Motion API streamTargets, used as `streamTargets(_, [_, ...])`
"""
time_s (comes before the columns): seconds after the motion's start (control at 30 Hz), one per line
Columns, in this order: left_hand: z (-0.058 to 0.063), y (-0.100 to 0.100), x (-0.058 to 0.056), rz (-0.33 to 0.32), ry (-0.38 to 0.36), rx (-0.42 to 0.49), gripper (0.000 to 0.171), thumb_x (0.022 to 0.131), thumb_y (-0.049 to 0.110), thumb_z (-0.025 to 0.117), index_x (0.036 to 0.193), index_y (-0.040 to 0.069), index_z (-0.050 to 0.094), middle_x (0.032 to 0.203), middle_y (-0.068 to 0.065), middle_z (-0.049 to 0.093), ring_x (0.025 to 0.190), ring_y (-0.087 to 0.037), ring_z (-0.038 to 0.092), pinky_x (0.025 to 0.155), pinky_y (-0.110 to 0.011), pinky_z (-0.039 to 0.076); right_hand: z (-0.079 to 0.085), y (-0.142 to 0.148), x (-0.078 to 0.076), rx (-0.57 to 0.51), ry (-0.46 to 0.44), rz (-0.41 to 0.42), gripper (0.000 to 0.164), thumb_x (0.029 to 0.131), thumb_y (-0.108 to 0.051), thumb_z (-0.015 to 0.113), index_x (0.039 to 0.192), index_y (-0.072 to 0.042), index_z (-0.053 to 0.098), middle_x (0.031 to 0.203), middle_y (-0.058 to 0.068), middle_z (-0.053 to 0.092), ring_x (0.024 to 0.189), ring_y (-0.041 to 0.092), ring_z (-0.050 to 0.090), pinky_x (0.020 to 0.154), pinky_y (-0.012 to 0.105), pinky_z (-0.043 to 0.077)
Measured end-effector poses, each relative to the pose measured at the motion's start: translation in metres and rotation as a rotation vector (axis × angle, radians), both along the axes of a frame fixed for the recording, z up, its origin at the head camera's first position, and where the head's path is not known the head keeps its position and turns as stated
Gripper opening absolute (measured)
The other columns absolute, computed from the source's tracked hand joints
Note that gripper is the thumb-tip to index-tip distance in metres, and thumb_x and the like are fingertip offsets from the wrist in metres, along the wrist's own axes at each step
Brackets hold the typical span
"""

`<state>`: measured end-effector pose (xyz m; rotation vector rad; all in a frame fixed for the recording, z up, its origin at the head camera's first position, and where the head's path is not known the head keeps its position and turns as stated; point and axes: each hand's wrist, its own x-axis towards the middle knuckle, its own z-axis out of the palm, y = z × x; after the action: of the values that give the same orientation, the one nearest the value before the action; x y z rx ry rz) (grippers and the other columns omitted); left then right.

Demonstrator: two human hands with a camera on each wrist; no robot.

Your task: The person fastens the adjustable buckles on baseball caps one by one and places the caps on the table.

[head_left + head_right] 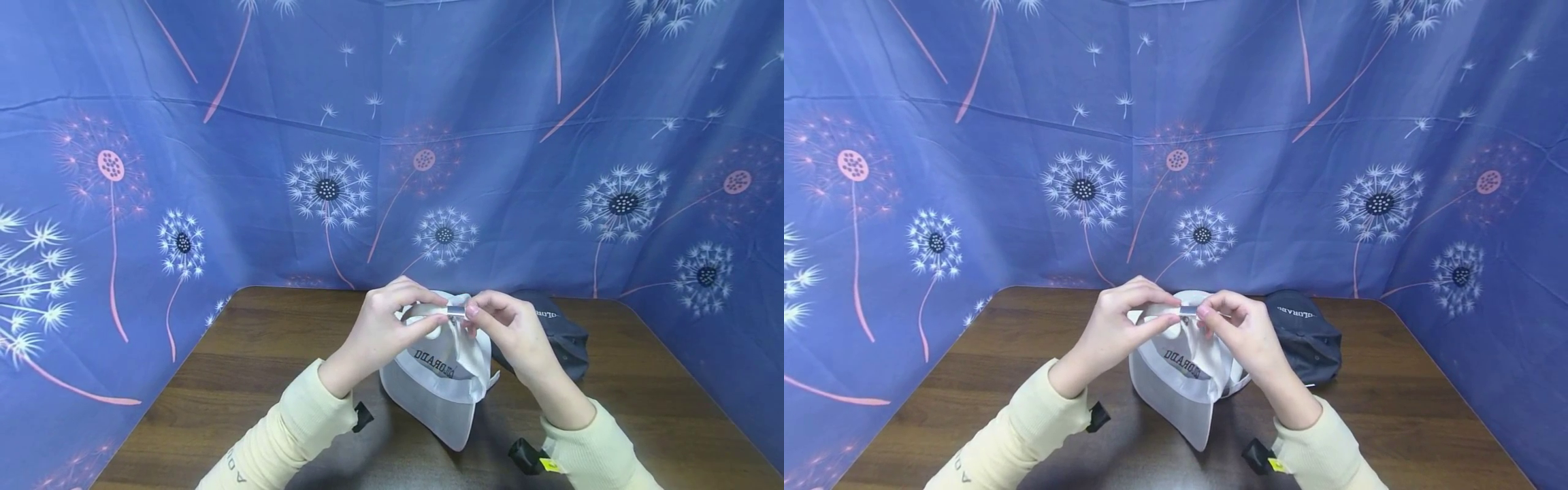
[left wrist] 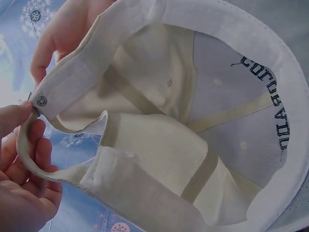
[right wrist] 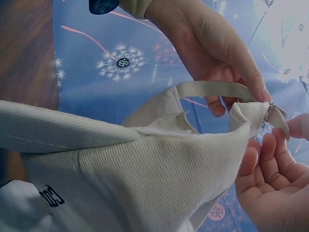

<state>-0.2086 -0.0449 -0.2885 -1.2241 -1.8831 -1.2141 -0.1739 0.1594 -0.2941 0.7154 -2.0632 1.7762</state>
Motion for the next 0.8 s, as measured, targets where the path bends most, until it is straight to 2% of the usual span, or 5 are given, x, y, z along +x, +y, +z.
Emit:
streamTargets(0.27, [0.0054, 0.0008, 0.0018, -0.033, -0.135, -0.087, 0.019, 0.078, 0.022, 0.078, 0.094, 0.014, 0.073, 0.085, 0.008, 0.067, 0.08, 0.0, 0.057, 0.075, -0.021, 0.048, 0.0, -0.0019, 0.0, -0.032, 0.016, 0.042, 0.007, 0.089, 0.004, 0.057, 0.083, 0.006, 0.061, 0.07, 0.006, 0.061, 0.063, 0.017, 0.058, 0.066, 0.025, 0.05])
streamTargets(0.37, [0.006, 0.0032, 0.0023, -0.034, -0.17, -0.124, 0.018, 0.078, 0.023, 0.077, 0.093, 0.014, 0.073, 0.082, 0.009, 0.065, 0.078, 0.001, 0.055, 0.074, -0.021, 0.047, 0.0002, -0.0019, 0.0001, -0.024, 0.015, 0.036, 0.007, 0.089, 0.003, 0.058, 0.083, 0.005, 0.061, 0.069, 0.006, 0.061, 0.063, 0.017, 0.059, 0.067, 0.025, 0.05])
streamTargets(0.6, [0.0073, 0.0065, 0.0039, -0.022, -0.191, -0.152, 0.011, 0.079, 0.019, 0.076, 0.088, 0.014, 0.072, 0.076, 0.009, 0.062, 0.075, -0.001, 0.053, 0.073, -0.02, 0.047, -0.0002, -0.0002, 0.0001, -0.02, 0.015, 0.016, 0.008, 0.089, 0.003, 0.058, 0.082, 0.004, 0.061, 0.069, 0.006, 0.06, 0.063, 0.017, 0.058, 0.067, 0.025, 0.05])
streamTargets(0.8, [0.0085, 0.0043, 0.0027, -0.02, -0.176, -0.153, 0.013, 0.078, 0.017, 0.076, 0.089, 0.013, 0.072, 0.076, 0.007, 0.061, 0.074, -0.002, 0.053, 0.071, -0.019, 0.045, 0.0002, 0.0038, 0.0003, -0.033, 0.027, -0.004, 0.008, 0.089, 0.004, 0.058, 0.082, 0.003, 0.06, 0.07, 0.003, 0.061, 0.064, 0.017, 0.058, 0.07, 0.025, 0.05])
